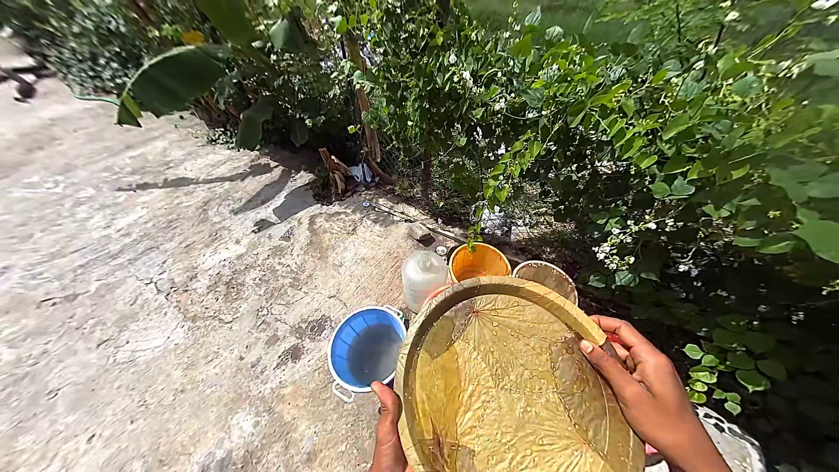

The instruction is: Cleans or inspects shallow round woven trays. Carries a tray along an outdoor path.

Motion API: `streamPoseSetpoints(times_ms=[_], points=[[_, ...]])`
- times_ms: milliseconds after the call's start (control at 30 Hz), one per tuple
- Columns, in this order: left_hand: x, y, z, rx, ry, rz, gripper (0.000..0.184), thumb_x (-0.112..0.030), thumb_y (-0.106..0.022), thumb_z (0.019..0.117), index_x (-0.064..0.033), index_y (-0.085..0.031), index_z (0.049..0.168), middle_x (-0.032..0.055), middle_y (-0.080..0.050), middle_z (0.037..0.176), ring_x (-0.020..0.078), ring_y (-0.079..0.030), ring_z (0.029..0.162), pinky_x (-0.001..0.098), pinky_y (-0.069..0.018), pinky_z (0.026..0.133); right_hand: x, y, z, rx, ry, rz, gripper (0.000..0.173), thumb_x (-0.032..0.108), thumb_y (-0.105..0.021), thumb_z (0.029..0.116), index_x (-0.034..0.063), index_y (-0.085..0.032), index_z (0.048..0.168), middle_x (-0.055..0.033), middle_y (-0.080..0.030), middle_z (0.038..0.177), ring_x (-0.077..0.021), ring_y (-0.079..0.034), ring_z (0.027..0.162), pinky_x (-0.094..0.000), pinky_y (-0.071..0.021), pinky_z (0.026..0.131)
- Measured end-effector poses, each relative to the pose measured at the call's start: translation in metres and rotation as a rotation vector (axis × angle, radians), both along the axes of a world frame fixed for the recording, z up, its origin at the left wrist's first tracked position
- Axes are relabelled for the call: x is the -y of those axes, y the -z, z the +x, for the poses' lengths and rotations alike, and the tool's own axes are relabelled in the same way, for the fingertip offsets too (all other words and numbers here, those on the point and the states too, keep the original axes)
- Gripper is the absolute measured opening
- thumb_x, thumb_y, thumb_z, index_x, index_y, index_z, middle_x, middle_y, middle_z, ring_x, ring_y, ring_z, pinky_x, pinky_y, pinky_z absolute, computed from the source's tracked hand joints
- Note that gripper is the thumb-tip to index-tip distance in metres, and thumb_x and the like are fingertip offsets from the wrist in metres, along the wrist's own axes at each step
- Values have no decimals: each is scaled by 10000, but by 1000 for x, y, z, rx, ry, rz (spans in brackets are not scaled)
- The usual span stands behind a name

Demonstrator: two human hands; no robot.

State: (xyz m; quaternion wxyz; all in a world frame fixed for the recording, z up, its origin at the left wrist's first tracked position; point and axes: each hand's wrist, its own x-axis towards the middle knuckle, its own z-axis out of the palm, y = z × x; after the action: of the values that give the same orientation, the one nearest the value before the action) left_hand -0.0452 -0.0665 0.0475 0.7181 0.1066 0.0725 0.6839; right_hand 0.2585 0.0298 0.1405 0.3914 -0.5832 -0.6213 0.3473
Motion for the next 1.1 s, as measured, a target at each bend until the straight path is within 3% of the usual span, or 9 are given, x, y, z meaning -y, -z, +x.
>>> streamPoseSetpoints(times_ms=[333,500,700,867,1100], points=[[-1,-9,-2,-12,50,5,655,-677,-603,887,-181,-679,1309,69,-714,1256,196,-663,1204,416,-513,1067,-4,11,2,-133,23,-82,347,204,-614,939,122,-651,1275,-86,-741,1001,-219,-736,818,-348,-631,654],[-1,-2,-5,-68,28,-10,682,-688,-634,855,-171,-686,1297,80,-725,1226,200,-685,1161,411,-534,1036,-5,6,2,-140,34,-101,339,196,-616,935,121,-658,1263,-84,-736,1024,-216,-735,843,-356,-634,669],[0,8,-8,-7,98,38,713,-714,-572,888,-182,-649,1357,88,-691,1299,208,-647,1230,428,-510,1070,-5,1,3,-202,32,-125,324,166,-618,938,101,-665,1252,-111,-737,1009,-234,-736,833,-355,-636,669],[4,-4,-4,-35,42,-62,516,-554,-568,977,-162,-696,1288,89,-731,1210,189,-697,1137,402,-551,1017,-6,-3,8,-248,53,-123,306,118,-606,945,78,-664,1243,-134,-736,988,-235,-736,805,-348,-636,658],[-2,1,-7,16,-22,-148,499,-421,-698,938,-80,-655,1299,187,-703,1213,287,-694,1130,497,-556,993,-11,-13,35,-220,169,-102,294,76,-590,956,70,-663,1241,-93,-732,946,-159,-720,748,-291,-619,627]])
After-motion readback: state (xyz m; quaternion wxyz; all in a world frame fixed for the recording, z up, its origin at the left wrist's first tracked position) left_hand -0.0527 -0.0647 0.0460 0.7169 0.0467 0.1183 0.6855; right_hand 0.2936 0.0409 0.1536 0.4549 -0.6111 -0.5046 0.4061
